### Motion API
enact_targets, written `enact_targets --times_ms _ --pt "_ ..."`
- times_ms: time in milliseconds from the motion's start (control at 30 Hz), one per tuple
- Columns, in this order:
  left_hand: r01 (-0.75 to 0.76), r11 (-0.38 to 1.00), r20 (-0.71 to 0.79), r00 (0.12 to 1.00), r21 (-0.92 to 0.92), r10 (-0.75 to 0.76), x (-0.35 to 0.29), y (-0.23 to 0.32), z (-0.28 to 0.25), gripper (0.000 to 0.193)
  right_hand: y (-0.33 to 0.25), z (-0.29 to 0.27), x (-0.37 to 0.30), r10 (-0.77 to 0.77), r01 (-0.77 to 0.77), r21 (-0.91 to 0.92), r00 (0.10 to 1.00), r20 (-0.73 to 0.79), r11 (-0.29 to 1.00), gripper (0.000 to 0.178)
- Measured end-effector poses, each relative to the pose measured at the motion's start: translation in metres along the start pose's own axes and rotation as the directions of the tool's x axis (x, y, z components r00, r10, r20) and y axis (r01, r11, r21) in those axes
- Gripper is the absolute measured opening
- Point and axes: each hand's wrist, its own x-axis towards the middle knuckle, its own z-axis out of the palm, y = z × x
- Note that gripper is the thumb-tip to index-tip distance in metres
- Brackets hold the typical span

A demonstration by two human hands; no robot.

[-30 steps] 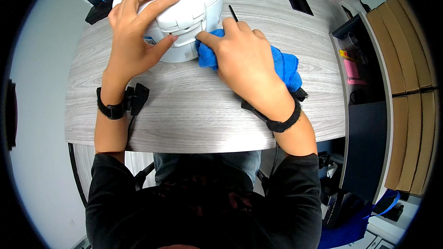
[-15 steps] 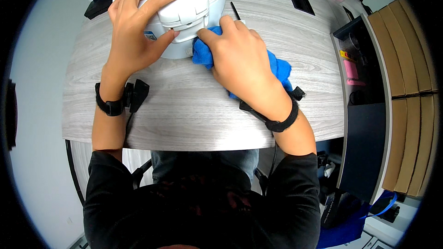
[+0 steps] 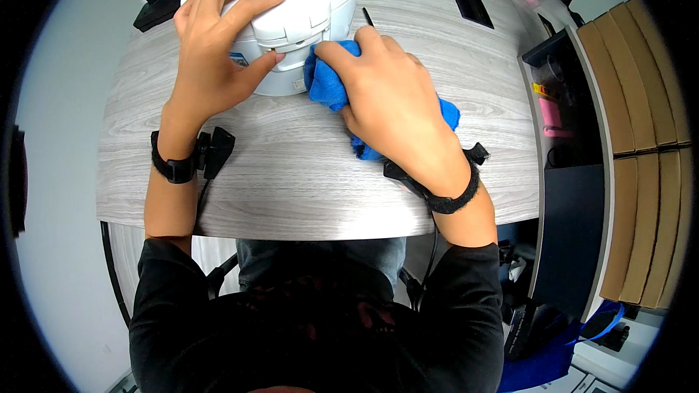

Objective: The person uses a screwdriver to fasten screws into a white cylindrical appliance, then places a lid on top and wipes the exterior with a blue cloth. The person handles the appliance, lid, screwdriver, and cloth throughout the sequence.

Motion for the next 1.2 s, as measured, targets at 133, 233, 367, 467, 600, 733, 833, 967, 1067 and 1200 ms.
enact_targets --times_ms 133,233,367,467,600,733,833,967,1067,1200 --pt "-0.005 1.000 -0.008 1.000 0.004 0.005 0.001 0.001 0.001 0.082 -0.002 -0.003 -0.001 0.014 -0.017 -0.050 0.998 -0.066 0.999 0.052" --pt "0.005 1.000 0.006 1.000 0.010 -0.005 0.001 0.001 0.000 0.083 -0.005 -0.002 -0.001 0.008 -0.015 -0.076 0.996 -0.093 0.997 0.050" --pt "0.007 1.000 0.007 1.000 0.004 -0.007 0.002 0.001 0.000 0.083 -0.005 0.007 0.000 -0.013 -0.003 -0.113 0.991 -0.137 0.994 0.047" --pt "-0.001 1.000 -0.005 1.000 0.008 0.001 0.001 0.001 0.001 0.082 -0.006 0.010 0.000 -0.028 0.007 -0.139 0.988 -0.154 0.990 0.042" --pt "-0.005 1.000 -0.011 1.000 0.011 0.005 0.002 0.001 0.002 0.082 -0.008 0.013 0.000 -0.032 0.003 -0.183 0.987 -0.155 0.983 0.037" --pt "-0.003 1.000 0.010 1.000 0.021 0.002 0.001 0.001 0.000 0.082 -0.009 0.015 -0.001 -0.024 -0.003 -0.187 0.989 -0.145 0.982 0.037" --pt "-0.005 1.000 0.023 1.000 0.011 0.004 0.001 0.001 -0.001 0.084 -0.008 0.015 -0.002 -0.017 -0.004 -0.158 0.991 -0.132 0.987 0.041" --pt "0.002 1.000 0.090 0.996 0.005 -0.002 0.002 0.002 -0.009 0.090 -0.004 0.014 -0.001 -0.006 0.003 -0.022 0.993 -0.119 1.000 0.048" --pt "0.003 1.000 0.129 0.992 0.005 -0.003 0.002 0.002 -0.012 0.094 -0.002 0.016 -0.001 0.018 -0.013 0.054 0.995 -0.099 0.998 0.048" --pt "0.004 1.000 0.146 0.989 0.016 -0.006 0.001 0.001 -0.012 0.095 0.001 0.019 -0.001 0.042 -0.040 0.084 0.999 -0.023 0.996 0.055"
